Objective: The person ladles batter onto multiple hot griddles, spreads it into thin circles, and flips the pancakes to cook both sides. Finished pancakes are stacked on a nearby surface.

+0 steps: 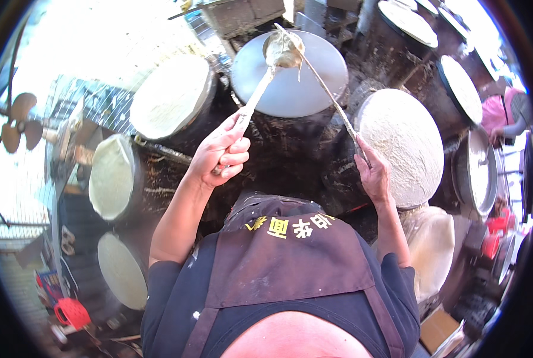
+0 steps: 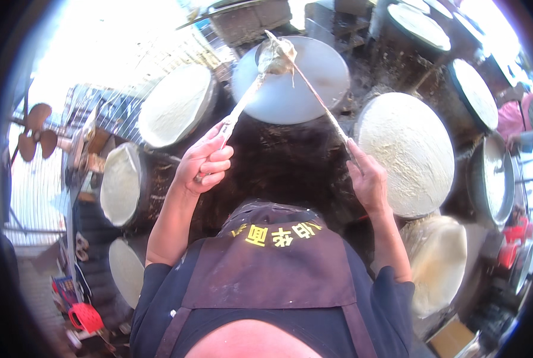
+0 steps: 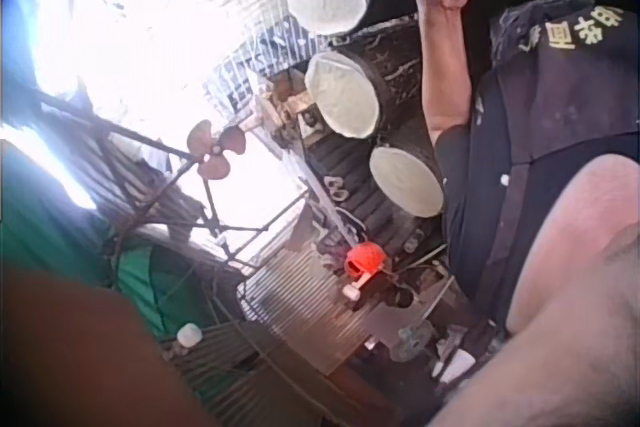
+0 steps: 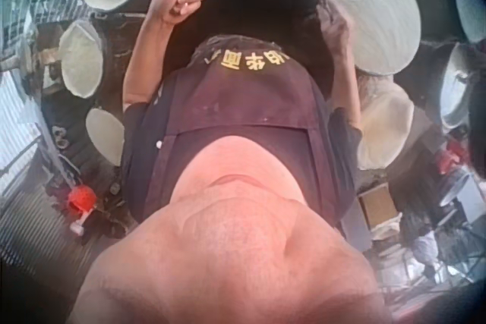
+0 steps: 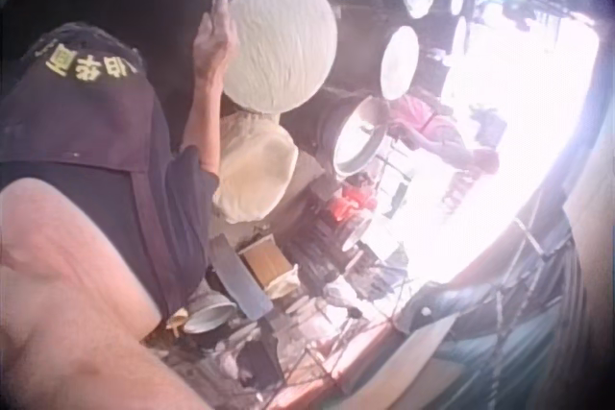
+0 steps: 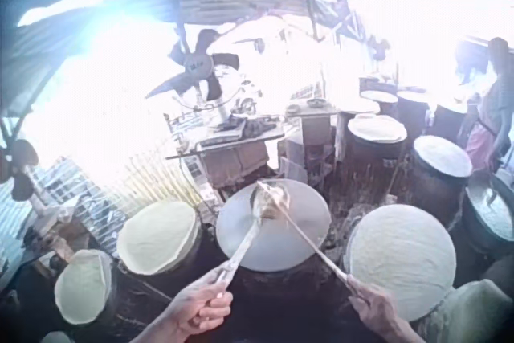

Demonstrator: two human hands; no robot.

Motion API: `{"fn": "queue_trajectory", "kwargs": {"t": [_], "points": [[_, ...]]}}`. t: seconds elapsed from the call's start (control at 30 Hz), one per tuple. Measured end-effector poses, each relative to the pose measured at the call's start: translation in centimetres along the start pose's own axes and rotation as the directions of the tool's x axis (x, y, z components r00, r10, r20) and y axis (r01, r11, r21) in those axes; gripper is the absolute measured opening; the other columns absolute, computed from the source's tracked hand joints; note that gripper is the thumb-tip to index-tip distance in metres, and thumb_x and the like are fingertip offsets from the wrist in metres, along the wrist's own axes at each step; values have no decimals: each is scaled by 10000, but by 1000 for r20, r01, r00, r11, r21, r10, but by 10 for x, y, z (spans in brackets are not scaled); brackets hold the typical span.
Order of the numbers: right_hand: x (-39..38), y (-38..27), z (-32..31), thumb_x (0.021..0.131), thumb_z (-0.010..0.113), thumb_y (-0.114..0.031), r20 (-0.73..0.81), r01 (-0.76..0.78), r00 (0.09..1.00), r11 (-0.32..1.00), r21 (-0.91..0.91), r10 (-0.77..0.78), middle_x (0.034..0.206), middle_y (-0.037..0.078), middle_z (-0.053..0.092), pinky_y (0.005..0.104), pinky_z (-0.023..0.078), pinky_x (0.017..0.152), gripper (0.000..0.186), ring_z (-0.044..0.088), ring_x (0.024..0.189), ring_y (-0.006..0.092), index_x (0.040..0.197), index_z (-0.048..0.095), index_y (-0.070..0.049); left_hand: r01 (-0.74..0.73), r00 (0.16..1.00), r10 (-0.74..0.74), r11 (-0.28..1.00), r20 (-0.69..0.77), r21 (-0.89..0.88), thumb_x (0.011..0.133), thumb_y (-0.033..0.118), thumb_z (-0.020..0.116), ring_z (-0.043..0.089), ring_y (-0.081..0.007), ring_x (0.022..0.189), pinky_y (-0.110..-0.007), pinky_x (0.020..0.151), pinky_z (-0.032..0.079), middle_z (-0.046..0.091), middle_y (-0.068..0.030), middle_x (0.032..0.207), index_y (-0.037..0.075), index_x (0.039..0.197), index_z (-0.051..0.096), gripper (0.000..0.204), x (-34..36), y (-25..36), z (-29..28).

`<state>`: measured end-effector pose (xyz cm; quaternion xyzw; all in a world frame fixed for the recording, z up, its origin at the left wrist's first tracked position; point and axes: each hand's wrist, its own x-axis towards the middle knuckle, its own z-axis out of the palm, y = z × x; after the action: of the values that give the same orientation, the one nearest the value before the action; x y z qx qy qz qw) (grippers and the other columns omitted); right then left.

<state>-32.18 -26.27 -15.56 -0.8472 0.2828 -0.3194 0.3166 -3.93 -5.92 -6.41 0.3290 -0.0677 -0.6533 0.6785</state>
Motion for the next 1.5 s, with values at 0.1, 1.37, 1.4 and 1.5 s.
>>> {"fn": "queue_trajectory", "kwargs": {"t": [0.1,1.37,1.4,1.5], "points": [[-4,3,-19,796,669,-13,-15,-98,995,990,-100,97,951,193,645,372,499,741,489,631,842,341,1265,598,-133,29,1000,-28,973,-6,230,1009,135,424,346,-38,421,-180,309,345,395,6,648,194,1404,313,414,52,-2,21],[-13,-68,101,831,585,-75,-360,-631,733,775,-41,577,1290,217,531,388,473,935,550,558,1134,363,1363,449,-91,-21,998,56,467,-6,884,983,239,505,318,-38,394,-201,324,224,360,60,577,191,1411,425,438,257,83,-122],[-3,-51,113,833,573,-85,-331,-637,727,771,2,602,1286,207,537,390,473,934,544,565,1123,361,1361,444,-86,-3,1000,19,544,-9,839,984,236,505,316,-41,399,-199,329,240,380,52,589,190,1418,408,447,250,90,-124],[25,-5,168,810,570,-91,-362,-569,750,819,75,553,1237,220,562,430,494,882,550,590,1042,398,1349,460,-106,-35,992,116,573,-38,819,1001,219,454,335,-37,418,-188,332,262,404,29,607,205,1440,360,449,230,110,-110]]}}
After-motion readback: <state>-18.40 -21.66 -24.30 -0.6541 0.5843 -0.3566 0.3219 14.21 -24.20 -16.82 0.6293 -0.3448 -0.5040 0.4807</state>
